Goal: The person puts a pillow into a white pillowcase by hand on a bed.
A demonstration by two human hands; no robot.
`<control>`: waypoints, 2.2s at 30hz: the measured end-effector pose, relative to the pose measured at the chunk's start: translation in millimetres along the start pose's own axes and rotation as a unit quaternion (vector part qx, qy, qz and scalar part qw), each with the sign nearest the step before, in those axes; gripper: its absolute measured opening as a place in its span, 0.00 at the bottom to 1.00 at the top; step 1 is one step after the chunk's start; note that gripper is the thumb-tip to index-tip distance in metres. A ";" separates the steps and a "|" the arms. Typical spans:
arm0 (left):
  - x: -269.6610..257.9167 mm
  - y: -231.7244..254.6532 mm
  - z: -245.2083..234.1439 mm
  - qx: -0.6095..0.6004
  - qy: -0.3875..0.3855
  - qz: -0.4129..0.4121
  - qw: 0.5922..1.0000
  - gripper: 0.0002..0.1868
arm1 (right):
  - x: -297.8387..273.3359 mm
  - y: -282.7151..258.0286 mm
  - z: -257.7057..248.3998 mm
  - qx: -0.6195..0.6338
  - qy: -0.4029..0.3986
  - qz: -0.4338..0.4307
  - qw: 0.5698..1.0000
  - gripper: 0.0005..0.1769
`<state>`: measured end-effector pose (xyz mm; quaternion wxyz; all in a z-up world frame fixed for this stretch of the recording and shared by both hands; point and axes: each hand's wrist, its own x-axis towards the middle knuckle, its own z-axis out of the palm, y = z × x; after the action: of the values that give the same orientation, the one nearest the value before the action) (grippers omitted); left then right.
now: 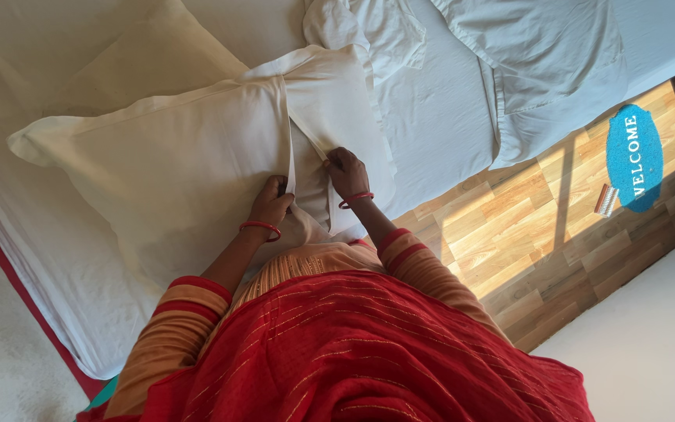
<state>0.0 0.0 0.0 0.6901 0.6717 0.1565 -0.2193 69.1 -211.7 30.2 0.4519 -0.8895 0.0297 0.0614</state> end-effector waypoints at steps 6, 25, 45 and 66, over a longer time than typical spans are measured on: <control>-4.6 14.9 -5.6 -0.084 -0.001 0.045 0.995 0.16 | -42.3 -28.9 13.5 0.048 -0.036 -0.060 0.996 0.11; -2.9 3.4 46.2 0.200 -0.111 0.052 0.972 0.36 | -17.2 58.8 17.0 0.313 -0.251 0.044 0.915 0.23; -31.9 37.0 54.6 0.564 -0.120 0.028 0.817 0.61 | -112.8 35.5 -5.4 -0.118 -0.051 -0.036 0.991 0.18; -47.6 -8.4 78.2 0.434 -0.040 0.062 0.898 0.55 | -117.2 93.0 53.7 0.303 -0.090 0.133 0.939 0.15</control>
<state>-51.1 -73.5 20.9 0.3477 0.9037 -0.0241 -0.2487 -61.5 -223.5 -59.6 0.6887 -0.6889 0.1246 0.1888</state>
